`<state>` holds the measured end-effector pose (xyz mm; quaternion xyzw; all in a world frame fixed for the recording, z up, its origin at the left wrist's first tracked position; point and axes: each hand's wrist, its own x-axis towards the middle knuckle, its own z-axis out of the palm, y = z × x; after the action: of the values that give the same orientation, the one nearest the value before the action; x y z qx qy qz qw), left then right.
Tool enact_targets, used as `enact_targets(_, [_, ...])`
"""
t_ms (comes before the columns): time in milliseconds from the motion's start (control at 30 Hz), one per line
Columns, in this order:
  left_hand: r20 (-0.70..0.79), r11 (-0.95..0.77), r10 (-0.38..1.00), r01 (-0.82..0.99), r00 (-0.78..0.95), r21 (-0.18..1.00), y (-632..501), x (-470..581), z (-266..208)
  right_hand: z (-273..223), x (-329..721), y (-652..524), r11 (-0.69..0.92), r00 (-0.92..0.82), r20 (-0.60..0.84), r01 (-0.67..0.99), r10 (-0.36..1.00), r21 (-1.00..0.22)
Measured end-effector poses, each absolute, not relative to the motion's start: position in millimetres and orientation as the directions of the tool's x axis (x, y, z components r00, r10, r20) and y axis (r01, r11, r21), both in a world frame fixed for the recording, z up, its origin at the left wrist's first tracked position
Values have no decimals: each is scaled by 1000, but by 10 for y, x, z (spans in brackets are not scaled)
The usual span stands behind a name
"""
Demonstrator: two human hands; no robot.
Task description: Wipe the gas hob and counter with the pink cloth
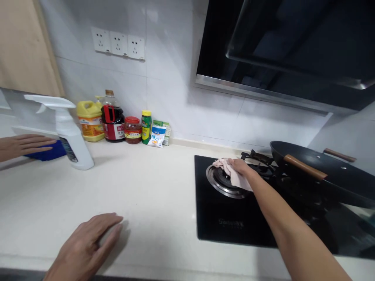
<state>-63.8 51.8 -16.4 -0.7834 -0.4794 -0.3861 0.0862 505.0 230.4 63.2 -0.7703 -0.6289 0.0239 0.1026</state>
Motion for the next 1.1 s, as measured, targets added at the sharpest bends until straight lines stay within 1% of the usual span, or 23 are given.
enact_targets(133, [661, -497, 715, 831, 228, 251, 553, -621, -204, 653, 5237, 1924, -263, 274, 54, 952, 960, -156])
enact_targets(300, [636, -489, 735, 833, 234, 258, 557, -572, -196, 633, 5124, 1534, -264, 271, 34, 954, 962, -142])
enact_targets(500, [615, -490, 755, 819, 227, 299, 497, -530, -160, 624, 4892, 1050, -272, 285, 36, 940, 958, -208])
enact_targets(633, [628, -488, 746, 824, 223, 287, 483, -524, -171, 614, 4745, 790, -201, 214, 18, 941, 977, -272])
enact_targets(700, [631, -491, 741, 826, 229, 277, 479, -525, -177, 575, 4651, 732, -194, 206, 32, 954, 978, -230])
enact_targets(833, [621, -488, 748, 829, 235, 274, 460, -525, -165, 438, 4369, 739, -254, 261, 109, 965, 959, -70])
enact_targets(933, [615, -479, 755, 831, 227, 282, 447, -516, -142, 388, 4071, 778, -249, 250, 107, 968, 962, -25])
enact_targets(1100, [611, -467, 764, 831, 207, 302, 451, -502, -113, 468, 3493, 858, -171, 170, 70, 985, 983, 4])
